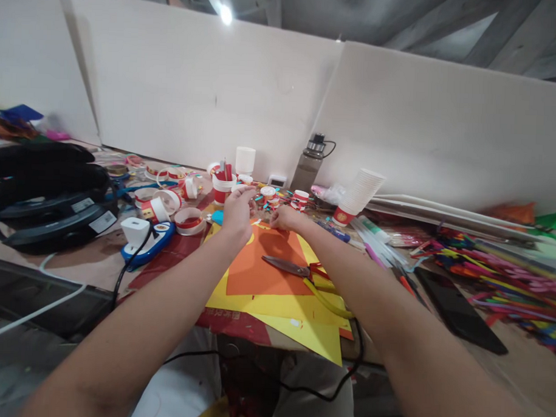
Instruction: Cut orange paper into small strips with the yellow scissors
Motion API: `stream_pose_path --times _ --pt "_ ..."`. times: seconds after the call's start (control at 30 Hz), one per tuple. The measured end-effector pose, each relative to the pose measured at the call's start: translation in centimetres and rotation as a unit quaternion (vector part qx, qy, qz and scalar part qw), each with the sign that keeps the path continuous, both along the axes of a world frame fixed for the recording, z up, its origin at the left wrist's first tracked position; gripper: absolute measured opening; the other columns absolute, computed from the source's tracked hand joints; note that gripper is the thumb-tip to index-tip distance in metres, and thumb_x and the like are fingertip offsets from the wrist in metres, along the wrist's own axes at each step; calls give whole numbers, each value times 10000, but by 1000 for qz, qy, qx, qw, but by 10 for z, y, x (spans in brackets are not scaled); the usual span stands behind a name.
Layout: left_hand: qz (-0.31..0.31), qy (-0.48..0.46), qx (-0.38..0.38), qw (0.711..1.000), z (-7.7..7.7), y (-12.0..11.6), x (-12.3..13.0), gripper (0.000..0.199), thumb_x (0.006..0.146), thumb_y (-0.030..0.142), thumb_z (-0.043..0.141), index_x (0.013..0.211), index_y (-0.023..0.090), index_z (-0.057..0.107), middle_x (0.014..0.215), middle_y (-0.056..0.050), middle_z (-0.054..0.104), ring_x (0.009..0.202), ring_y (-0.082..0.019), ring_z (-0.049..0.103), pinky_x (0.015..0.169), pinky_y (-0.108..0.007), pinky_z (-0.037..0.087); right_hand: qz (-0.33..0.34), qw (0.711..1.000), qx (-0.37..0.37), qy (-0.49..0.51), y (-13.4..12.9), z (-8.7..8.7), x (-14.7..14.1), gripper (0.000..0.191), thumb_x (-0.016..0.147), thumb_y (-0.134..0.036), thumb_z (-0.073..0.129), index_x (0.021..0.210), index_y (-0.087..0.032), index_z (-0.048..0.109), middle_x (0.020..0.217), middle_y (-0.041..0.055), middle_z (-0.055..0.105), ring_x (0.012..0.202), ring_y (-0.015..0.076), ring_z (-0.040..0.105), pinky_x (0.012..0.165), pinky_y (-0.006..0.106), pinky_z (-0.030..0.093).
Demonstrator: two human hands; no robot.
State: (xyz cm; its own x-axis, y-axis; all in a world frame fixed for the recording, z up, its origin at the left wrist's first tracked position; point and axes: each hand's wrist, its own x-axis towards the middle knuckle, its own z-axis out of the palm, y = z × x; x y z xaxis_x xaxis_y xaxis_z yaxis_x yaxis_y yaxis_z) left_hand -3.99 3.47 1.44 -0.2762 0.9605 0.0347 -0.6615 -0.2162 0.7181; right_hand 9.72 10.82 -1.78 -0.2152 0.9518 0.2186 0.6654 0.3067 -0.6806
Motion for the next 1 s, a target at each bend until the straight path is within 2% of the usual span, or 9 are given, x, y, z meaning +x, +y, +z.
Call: stream_pose_path --times 0.07,0.17,0.3,0.43,0.53,0.63,0.77,0.87,1.0 --pt "-7 2 2 1000 -1 0 0 140 609 102 601 731 149 550 568 59 499 436 -32 389 421 -179 236 -4 998 -48 -33 -2 6 1 61 673 -164 733 694 -129 688 684 42 658 687 175 605 665 293 493" --pt "-25 16 1 1000 -3 1 1 144 615 112 628 713 158 533 545 68 475 428 -30 390 421 -173 247 -4 993 -101 -63 -6 17 4 148 565 -52 698 491 -157 623 452 1 546 522 141 522 557 273 444" --pt "-84 87 -33 992 -11 -1 6 212 634 152 700 641 156 488 531 63 464 409 -20 374 414 -167 247 -10 995 -100 -23 -17 34 14 58 624 -116 657 585 -156 645 498 -12 558 472 95 448 492 235 396" --pt "-198 187 -78 959 -20 -10 17 189 697 264 712 724 131 579 665 -34 612 495 -65 539 426 -174 300 -14 995 -83 60 -40 43 24 90 718 -182 602 774 -146 661 610 -10 590 479 62 427 471 197 371" --pt "-277 212 -52 936 -22 -18 24 219 703 306 723 736 121 610 766 -91 674 562 -99 613 452 -178 350 -14 978 -94 185 -60 44 27 46 701 -172 598 729 -139 610 559 -32 529 462 51 410 452 182 341" --pt "-272 226 -16 935 -22 -21 27 212 673 272 751 683 113 611 724 -92 682 506 -75 576 447 -171 349 -17 959 -101 266 -75 44 29 82 659 -189 619 707 -155 563 581 -49 514 474 47 422 461 178 355" --pt "-262 227 -17 938 -21 -21 26 203 657 251 761 691 109 619 694 -92 681 522 -91 594 455 -174 373 -48 937 -81 336 -88 46 34 132 617 -220 625 693 -173 528 617 -60 496 514 49 434 468 171 365" --pt "-254 210 -10 944 -23 -19 25 193 655 232 759 722 115 620 739 -94 687 601 -120 641 508 -192 424 -51 928 -81 361 -96 43 38 170 607 -251 645 707 -177 530 595 -62 492 511 52 433 458 173 344" --pt "-231 200 -7 952 -25 -18 25 223 624 251 783 724 122 632 726 -62 657 596 -103 614 486 -183 396 -41 932 -82 351 -104 30 38 210 605 -294 681 713 -166 554 599 -54 525 503 52 445 468 185 355"
